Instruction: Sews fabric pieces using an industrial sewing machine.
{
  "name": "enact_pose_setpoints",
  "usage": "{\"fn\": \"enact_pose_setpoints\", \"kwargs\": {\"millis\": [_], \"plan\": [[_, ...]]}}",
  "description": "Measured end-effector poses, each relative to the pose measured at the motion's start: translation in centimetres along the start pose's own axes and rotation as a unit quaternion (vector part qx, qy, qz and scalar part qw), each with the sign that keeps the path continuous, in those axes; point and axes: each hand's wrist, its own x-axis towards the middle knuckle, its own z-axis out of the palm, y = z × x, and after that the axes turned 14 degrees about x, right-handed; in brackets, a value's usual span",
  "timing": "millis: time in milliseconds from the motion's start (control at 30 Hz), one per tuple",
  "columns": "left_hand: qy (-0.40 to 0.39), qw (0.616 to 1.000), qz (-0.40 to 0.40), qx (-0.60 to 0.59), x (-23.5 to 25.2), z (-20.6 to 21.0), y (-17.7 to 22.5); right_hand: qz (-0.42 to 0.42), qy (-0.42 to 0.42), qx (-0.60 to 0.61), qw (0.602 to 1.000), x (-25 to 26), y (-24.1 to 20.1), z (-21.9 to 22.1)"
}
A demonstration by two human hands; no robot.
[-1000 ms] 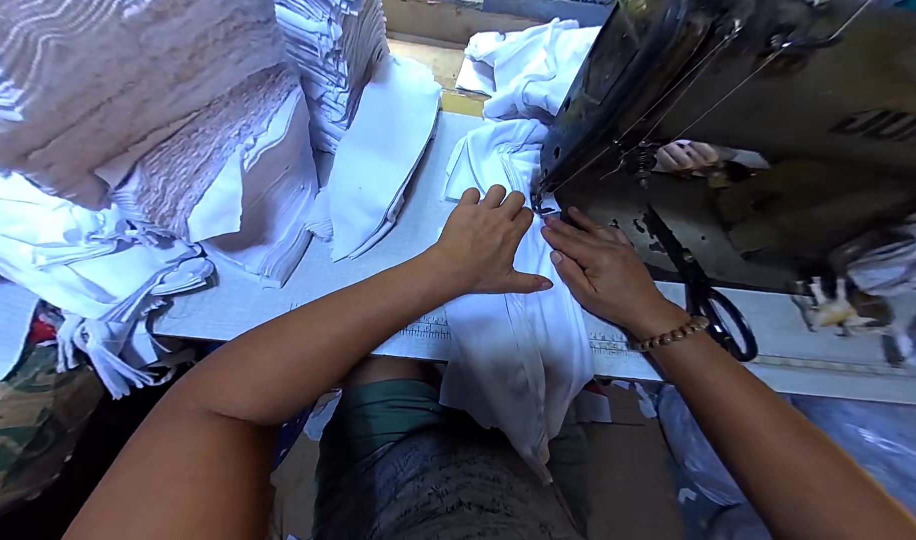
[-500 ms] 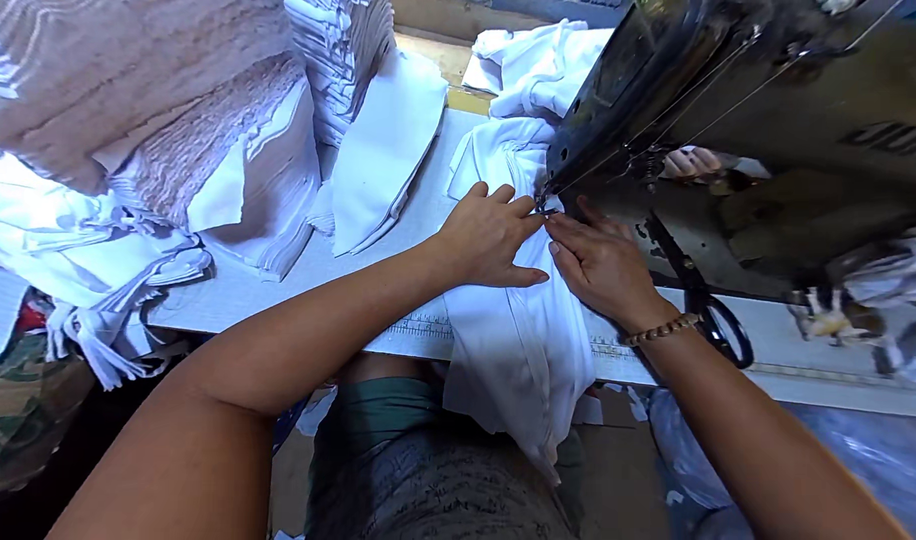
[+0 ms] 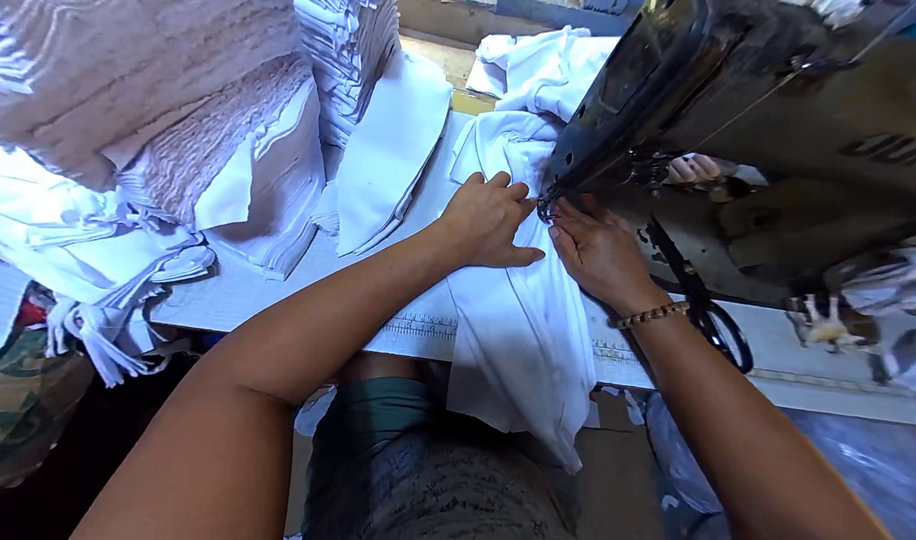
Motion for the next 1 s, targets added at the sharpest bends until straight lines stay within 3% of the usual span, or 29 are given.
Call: {"fn": "enact_pose_setpoints", "kwargs": {"millis": [200, 300, 433, 567, 667, 767, 833, 900, 1000], "plan": [[-0.029, 0.999, 0.015, 0.019, 1.5, 0.4, -2.9, 0.026, 0.055, 0.159, 0.985, -1.7, 0.5, -0.7], [-0.02, 1.0, -0.001, 0.009, 1.9, 0.8, -3.3, -0.11, 0.115, 0.171, 0.972, -4.4, -0.5, -0.2], [-0.029, 0.999, -0.022, -0.01, 2.6, 1.0, -4.4, -0.15, 0.038, 0.159, 0.975, -6.7, -0.9, 0.4], [-0.043, 0.997, -0.051, -0.032, 2.9, 0.7, -4.7, -0.14, 0.029, 0.151, 0.978, -7.2, -1.1, 0.2], [0.004, 0.996, -0.079, -0.041, 2.1, 0.4, -3.8, -0.138, 0.028, 0.148, 0.979, -7.0, -1.2, 0.3], [0.115, 0.986, -0.105, -0.066, 1.0, -1.3, -2.9, -0.146, 0.03, 0.152, 0.977, -6.7, -0.9, 0.4], [0.167, 0.978, -0.076, -0.097, 0.0, -1.6, -2.3, -0.148, 0.034, 0.155, 0.976, -6.6, -0.9, 0.4], [0.129, 0.986, -0.002, -0.102, -1.3, -0.8, -1.0, -0.145, 0.036, 0.157, 0.976, -6.6, -1.1, 0.5], [-0.056, 0.993, 0.047, -0.088, -2.7, -1.2, 0.3, -0.144, 0.043, 0.153, 0.977, -6.6, -1.1, 0.5]]}}
